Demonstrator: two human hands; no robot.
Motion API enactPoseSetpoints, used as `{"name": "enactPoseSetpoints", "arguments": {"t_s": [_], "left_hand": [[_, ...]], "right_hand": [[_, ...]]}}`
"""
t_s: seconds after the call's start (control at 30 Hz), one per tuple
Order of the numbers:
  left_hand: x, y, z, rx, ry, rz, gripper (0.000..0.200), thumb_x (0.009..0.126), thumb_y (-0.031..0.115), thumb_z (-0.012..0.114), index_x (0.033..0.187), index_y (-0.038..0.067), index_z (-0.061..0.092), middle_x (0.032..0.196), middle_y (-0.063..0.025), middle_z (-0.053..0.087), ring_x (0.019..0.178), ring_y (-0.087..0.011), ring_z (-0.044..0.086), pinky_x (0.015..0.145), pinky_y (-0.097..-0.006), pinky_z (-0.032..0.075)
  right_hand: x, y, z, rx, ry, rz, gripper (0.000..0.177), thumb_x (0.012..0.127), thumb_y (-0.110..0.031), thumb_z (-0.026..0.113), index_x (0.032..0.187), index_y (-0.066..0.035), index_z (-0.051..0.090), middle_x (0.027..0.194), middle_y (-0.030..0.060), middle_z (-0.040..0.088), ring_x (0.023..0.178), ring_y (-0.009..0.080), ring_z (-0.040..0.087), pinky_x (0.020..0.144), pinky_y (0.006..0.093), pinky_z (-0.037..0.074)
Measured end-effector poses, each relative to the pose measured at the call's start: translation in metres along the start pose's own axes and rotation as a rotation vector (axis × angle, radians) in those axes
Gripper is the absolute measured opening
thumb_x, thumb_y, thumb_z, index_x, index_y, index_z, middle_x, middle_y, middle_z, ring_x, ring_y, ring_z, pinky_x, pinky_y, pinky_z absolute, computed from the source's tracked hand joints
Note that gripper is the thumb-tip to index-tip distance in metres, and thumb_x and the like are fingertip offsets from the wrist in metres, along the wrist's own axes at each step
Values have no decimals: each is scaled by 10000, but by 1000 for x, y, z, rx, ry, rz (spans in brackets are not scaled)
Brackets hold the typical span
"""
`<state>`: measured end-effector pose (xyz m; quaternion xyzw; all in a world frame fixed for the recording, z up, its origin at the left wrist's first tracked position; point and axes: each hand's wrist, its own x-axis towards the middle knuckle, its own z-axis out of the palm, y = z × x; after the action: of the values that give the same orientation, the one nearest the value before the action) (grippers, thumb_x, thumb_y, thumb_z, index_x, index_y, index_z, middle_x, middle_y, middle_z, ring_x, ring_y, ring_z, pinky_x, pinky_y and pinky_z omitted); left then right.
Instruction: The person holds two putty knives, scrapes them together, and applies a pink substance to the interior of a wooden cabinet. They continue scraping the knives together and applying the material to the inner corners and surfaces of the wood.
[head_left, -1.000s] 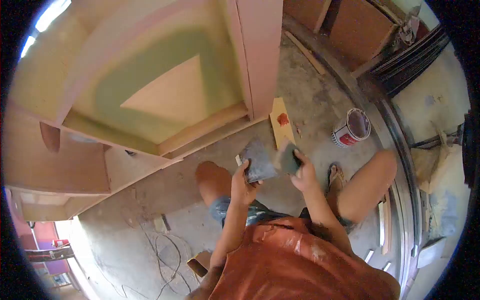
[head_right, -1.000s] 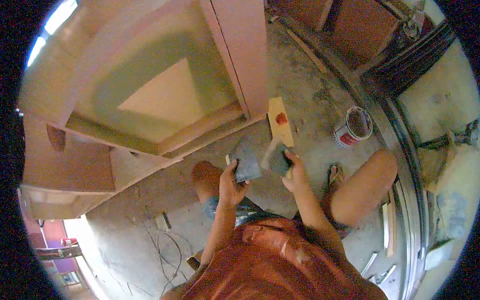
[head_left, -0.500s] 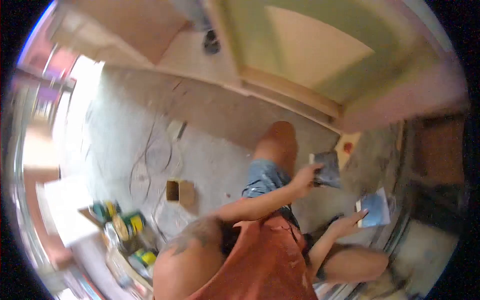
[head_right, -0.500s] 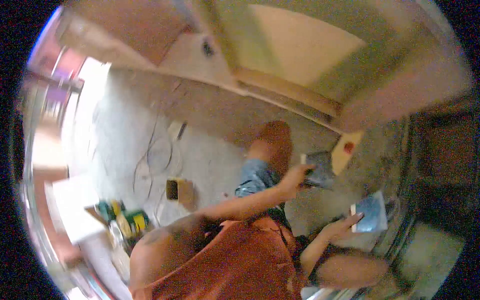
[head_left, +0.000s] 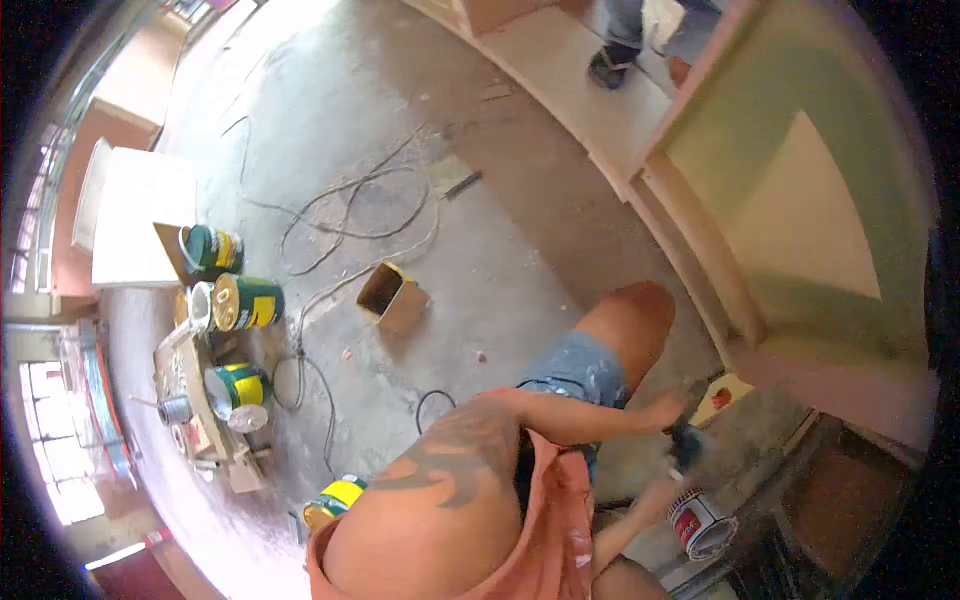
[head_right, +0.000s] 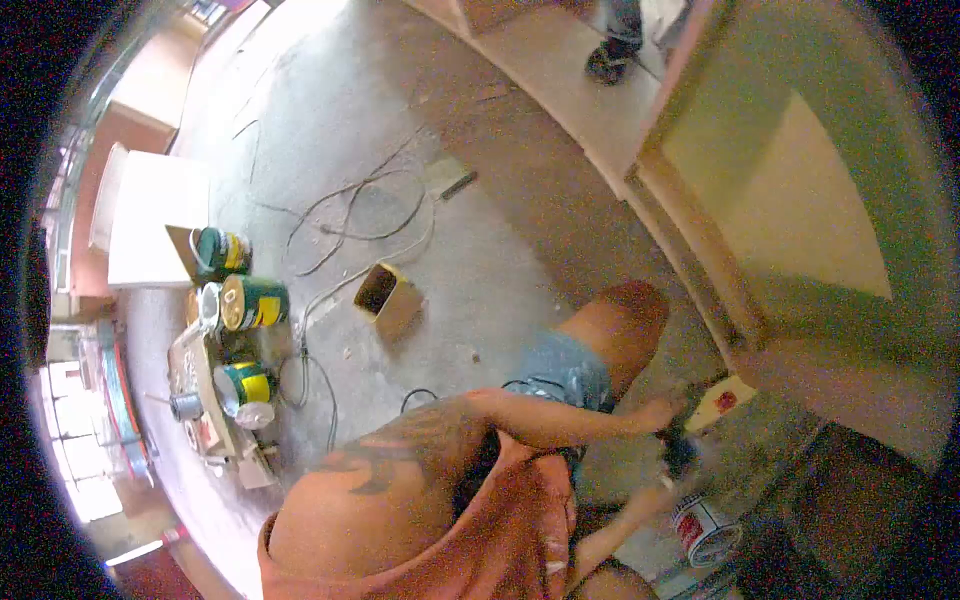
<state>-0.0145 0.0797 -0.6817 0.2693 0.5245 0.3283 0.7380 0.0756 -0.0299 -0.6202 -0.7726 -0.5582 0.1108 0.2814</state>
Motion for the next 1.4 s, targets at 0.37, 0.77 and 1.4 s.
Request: {"name": "enactPoseSetpoints", "arguments": {"t_s": [0.37,0.77,1.4], "left_hand": [[49,-47,-8,937,-63,511,301,830,159,439,1076,33,560,972,-195,594,907,-361,566,794,-453,454],[106,-199,112,1078,199,447,334,863,226,412,1003,-26,582,894,-244,589,845,-365,565,824,-477,423],[-3,-84,28,721,-976,-39,420,941,287,345,1060,-62,546,1143,-209,522,972,-323,509,869,-462,386]], "right_hand": [[-24,80,-11,-292,-311,143,456,889,-241,499,1289,-38,414,980,187,518,711,217,477,687,318,441],[-32,80,23,-185,-143,359,446,893,-241,493,1288,-49,416,983,186,519,689,209,465,668,303,438],[-67,103,53,202,223,776,431,900,-242,484,1287,-65,419,986,183,520,654,196,446,637,279,433]]}}
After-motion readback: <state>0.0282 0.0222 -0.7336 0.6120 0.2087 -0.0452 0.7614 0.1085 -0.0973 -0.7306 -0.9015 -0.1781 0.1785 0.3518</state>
